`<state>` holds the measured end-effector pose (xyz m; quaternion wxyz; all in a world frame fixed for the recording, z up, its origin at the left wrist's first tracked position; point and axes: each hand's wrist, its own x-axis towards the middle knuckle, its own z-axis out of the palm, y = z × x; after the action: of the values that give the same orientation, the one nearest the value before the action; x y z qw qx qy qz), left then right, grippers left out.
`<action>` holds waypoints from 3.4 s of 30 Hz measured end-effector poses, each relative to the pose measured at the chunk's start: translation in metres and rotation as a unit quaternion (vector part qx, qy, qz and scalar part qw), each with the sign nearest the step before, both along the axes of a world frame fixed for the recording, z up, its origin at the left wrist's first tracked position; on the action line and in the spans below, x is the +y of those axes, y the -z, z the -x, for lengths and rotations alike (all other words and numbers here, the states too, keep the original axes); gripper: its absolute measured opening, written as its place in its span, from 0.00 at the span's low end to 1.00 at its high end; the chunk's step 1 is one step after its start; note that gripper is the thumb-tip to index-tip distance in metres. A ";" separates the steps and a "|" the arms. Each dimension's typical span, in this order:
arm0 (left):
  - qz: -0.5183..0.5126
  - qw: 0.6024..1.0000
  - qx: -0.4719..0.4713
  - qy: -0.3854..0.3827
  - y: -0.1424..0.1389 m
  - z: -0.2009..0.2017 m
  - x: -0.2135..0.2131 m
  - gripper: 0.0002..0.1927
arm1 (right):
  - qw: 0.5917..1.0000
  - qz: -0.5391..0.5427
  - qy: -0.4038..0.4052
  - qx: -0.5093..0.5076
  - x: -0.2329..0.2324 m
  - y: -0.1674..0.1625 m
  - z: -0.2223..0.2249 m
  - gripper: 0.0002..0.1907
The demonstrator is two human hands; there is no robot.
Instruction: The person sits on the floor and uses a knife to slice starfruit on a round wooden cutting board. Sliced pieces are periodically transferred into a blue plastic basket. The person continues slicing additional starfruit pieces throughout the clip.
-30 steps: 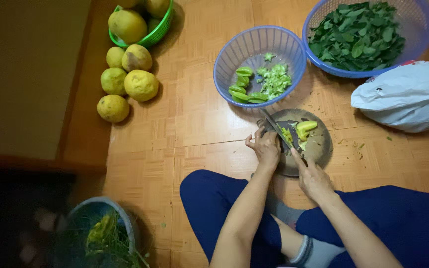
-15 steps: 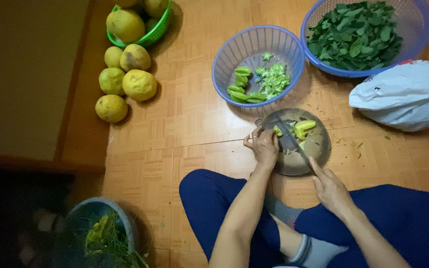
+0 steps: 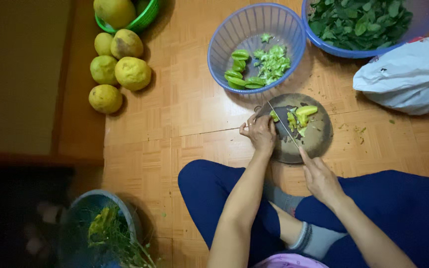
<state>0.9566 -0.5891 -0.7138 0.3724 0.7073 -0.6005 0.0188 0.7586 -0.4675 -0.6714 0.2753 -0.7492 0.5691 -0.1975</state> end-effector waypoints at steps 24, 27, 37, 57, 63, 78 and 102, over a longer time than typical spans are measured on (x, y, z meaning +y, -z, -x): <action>0.003 0.998 -0.050 0.022 0.006 -0.006 0.011 0.10 | 0.990 0.030 -0.026 0.136 0.003 0.005 -0.027 0.42; 0.015 0.999 -0.036 0.029 0.003 -0.008 0.009 0.13 | 0.989 0.047 -0.022 0.135 -0.007 0.014 -0.035 0.43; 0.019 0.999 -0.035 0.022 0.006 -0.006 0.002 0.08 | 0.993 0.002 0.019 0.118 0.033 -0.022 0.002 0.38; 0.027 0.997 -0.066 0.034 0.008 -0.008 0.005 0.11 | 0.990 0.049 -0.026 0.129 -0.008 0.011 -0.032 0.45; 0.004 0.997 -0.073 0.015 0.008 -0.007 -0.001 0.09 | 0.991 0.056 -0.029 0.116 -0.015 0.015 -0.031 0.45; 0.003 0.999 -0.052 0.013 0.012 0.001 -0.007 0.05 | 0.992 0.030 0.017 0.117 0.026 -0.022 0.014 0.36; 0.004 0.999 -0.047 0.010 0.007 -0.003 0.000 0.05 | 0.987 0.048 -0.029 0.151 -0.014 0.015 -0.030 0.44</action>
<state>0.9593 -0.5892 -0.7211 0.3465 0.6982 -0.6244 0.0506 0.7881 -0.4818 -0.6863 0.1551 -0.7992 0.5719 -0.1011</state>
